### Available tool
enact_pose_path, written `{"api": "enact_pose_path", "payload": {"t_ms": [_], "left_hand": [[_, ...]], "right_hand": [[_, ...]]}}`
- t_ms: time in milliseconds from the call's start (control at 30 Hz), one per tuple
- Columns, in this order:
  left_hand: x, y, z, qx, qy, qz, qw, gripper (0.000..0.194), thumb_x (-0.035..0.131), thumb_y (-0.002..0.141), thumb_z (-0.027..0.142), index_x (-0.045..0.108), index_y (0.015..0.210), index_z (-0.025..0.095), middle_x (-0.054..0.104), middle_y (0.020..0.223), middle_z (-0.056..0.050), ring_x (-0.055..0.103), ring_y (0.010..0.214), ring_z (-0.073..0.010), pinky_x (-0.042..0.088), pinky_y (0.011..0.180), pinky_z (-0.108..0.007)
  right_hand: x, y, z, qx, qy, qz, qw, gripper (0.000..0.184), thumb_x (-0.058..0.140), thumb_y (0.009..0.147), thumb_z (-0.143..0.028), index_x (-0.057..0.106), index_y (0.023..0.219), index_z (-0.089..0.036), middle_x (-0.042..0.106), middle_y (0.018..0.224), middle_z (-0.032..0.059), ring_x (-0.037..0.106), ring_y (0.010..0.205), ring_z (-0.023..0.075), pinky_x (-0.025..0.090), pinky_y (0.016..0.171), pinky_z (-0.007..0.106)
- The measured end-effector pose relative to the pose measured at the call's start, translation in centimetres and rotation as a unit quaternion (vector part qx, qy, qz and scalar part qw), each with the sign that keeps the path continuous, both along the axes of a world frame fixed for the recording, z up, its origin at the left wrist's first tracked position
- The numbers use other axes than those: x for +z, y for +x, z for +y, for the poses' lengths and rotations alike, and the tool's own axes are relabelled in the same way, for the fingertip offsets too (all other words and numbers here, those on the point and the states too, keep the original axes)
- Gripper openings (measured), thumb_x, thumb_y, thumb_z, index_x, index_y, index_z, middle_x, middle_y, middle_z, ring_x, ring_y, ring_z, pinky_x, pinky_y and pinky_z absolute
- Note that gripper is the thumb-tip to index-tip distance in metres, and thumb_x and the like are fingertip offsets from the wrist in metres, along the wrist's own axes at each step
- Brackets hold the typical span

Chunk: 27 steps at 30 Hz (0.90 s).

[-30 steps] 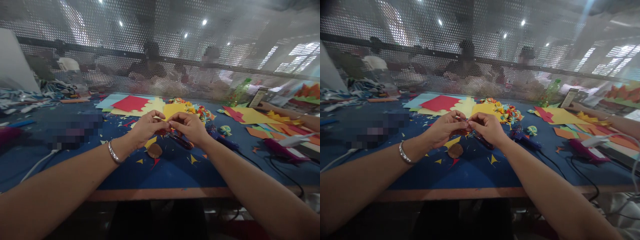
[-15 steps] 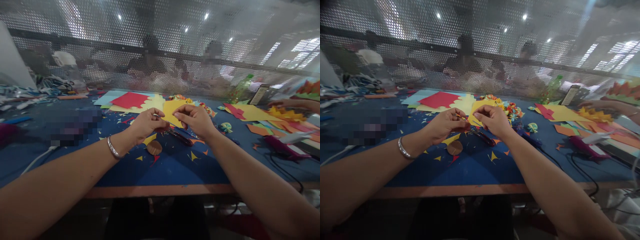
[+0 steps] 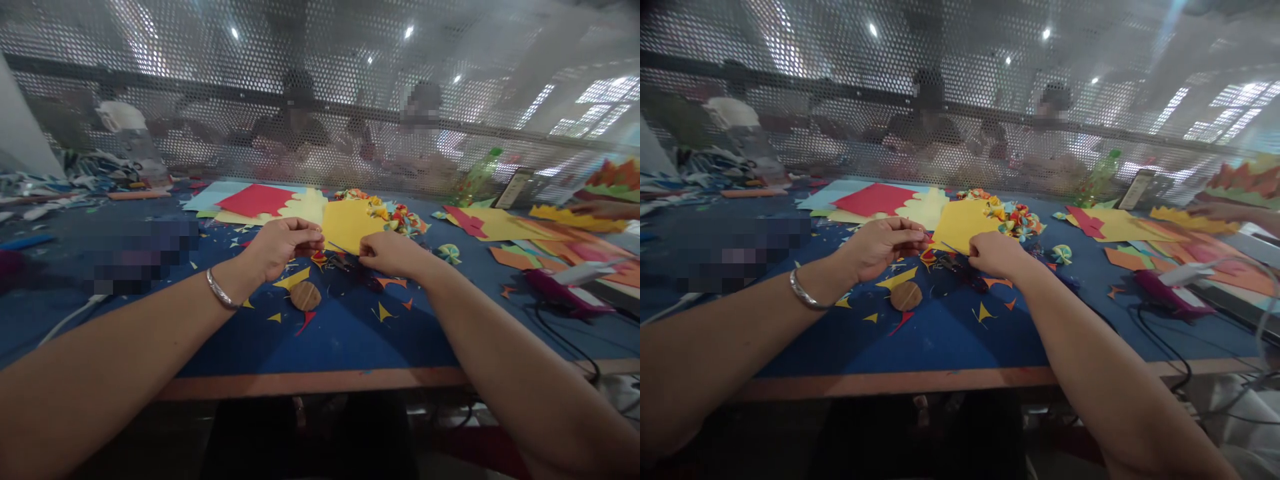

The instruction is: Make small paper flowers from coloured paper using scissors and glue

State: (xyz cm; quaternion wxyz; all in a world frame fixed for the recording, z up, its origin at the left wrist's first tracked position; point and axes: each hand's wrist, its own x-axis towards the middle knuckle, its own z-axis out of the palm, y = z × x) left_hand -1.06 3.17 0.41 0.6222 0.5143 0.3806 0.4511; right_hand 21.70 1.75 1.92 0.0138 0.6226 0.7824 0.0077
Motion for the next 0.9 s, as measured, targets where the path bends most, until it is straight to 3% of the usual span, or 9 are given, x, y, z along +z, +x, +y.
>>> {"api": "enact_pose_path", "payload": {"t_ms": [233,500,700,900], "left_hand": [[-0.1,-0.1,0.1,-0.003,-0.012,0.002,1.0,0.013,0.075,0.075,0.014,0.066,0.084,0.01,0.073,0.081,-0.008,0.069,0.071,-0.0133,0.052,0.071,-0.026],[-0.2,0.0,0.1,-0.007,-0.012,0.009,1.0,0.012,0.076,0.072,0.014,0.067,0.079,0.01,0.072,0.077,-0.007,0.068,0.069,-0.0137,0.052,0.072,-0.028],[-0.2,0.2,0.0,-0.003,-0.015,0.005,1.0,0.008,0.074,0.073,0.011,0.067,0.076,0.009,0.07,0.073,-0.005,0.068,0.067,-0.0137,0.054,0.07,-0.028],[-0.1,0.3,-0.2,0.002,-0.015,0.019,1.0,0.006,0.071,0.073,0.007,0.067,0.074,0.011,0.071,0.068,-0.005,0.069,0.065,-0.0145,0.055,0.074,-0.031]], "right_hand": [[0.2,-0.2,-0.1,-0.008,0.03,0.035,0.999,0.01,0.057,0.076,-0.021,0.066,0.078,-0.018,0.07,0.083,0.0075,0.059,0.07,0.0173,0.035,0.058,0.027],[0.5,-0.5,-0.6,0.07,0.107,0.261,0.957,0.005,0.059,0.076,-0.023,0.059,0.074,-0.018,0.062,0.067,0.0,0.053,0.059,0.0118,0.037,0.058,0.025],[0.7,-1.2,-1.3,0.148,0.08,0.324,0.931,0.008,0.058,0.079,-0.025,0.057,0.077,-0.017,0.057,0.066,-0.0013,0.049,0.058,0.0106,0.038,0.058,0.024],[0.6,-1.6,-1.7,0.2,0.046,0.3,0.932,0.004,0.057,0.079,-0.021,0.058,0.079,-0.017,0.058,0.067,-0.0014,0.05,0.059,0.01,0.037,0.059,0.024]]}}
